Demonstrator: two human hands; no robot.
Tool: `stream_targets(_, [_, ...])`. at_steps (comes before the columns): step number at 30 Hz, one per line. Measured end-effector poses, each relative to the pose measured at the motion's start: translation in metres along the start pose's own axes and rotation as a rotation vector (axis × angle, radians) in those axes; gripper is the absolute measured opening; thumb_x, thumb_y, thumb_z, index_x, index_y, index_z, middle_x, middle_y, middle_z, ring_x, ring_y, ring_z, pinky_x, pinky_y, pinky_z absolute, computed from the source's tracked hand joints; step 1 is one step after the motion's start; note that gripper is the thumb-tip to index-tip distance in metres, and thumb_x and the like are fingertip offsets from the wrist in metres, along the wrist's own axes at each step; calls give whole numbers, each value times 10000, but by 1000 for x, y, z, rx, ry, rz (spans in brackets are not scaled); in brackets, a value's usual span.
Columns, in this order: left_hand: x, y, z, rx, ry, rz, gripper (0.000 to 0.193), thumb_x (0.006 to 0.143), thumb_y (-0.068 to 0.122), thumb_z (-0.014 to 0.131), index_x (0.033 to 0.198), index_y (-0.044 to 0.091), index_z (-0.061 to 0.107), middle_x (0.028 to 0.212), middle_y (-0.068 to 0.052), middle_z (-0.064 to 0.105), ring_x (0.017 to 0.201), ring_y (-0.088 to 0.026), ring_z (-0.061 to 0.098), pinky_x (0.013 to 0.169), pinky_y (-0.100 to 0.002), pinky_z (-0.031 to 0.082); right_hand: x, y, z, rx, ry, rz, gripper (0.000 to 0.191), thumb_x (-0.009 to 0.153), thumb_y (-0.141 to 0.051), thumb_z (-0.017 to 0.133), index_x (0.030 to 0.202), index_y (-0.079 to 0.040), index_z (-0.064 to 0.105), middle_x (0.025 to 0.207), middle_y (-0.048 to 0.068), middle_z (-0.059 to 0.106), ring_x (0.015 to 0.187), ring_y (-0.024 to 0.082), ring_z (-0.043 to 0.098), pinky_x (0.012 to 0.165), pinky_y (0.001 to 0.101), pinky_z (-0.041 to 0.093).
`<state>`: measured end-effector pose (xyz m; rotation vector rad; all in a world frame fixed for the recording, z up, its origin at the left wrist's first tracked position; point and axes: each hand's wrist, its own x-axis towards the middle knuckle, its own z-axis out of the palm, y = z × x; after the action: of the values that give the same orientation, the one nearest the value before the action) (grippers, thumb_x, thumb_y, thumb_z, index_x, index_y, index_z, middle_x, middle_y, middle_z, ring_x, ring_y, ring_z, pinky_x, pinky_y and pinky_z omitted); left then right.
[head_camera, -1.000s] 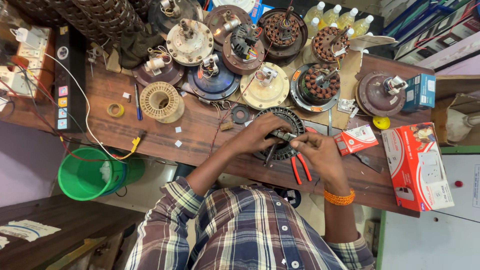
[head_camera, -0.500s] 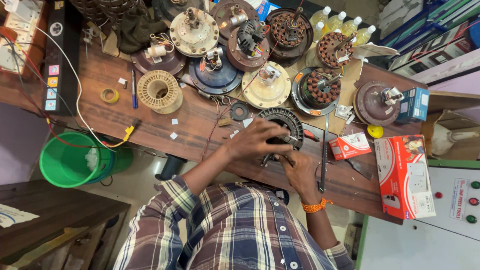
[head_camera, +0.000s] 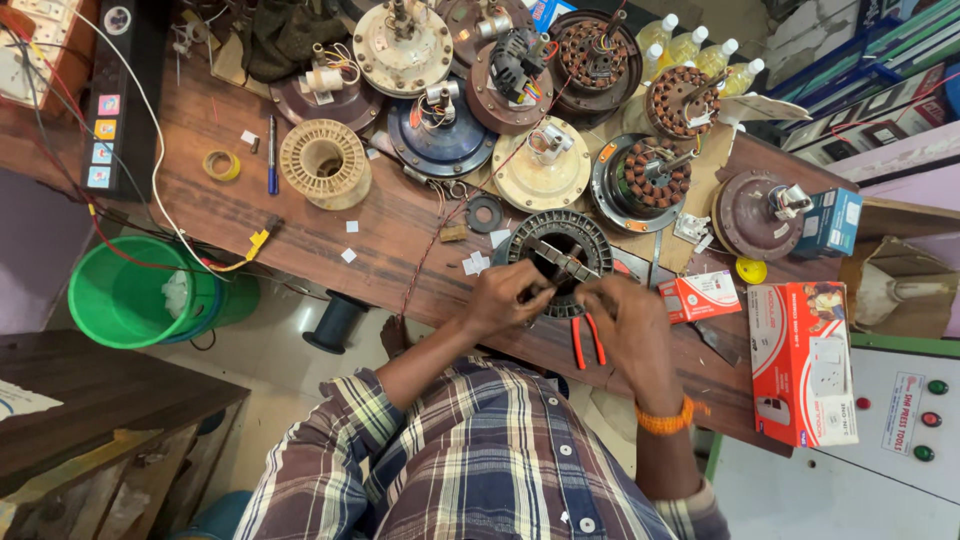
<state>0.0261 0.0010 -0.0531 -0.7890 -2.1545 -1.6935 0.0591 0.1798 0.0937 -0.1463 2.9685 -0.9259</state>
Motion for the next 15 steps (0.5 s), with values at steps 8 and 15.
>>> stream_targets(8, [0,25,11,7,93,-393,198,869,186,760,873,47,619,760,-121,706,648,-269,720,581,-395,540,56,18,10,62,27,101,148,909,-151,773,983,-25,755,648,107,612,547,131,484,519,341,393])
stream_targets(15, [13,25,21,140,106,-421,237,851,208,762,910,46,600,747,-155,695,674,-370,698,568,-462,515,62,79,28,349,-42,281,166,919,-141,761,986,11,758,740,29,701,636,55,554,566,257,426])
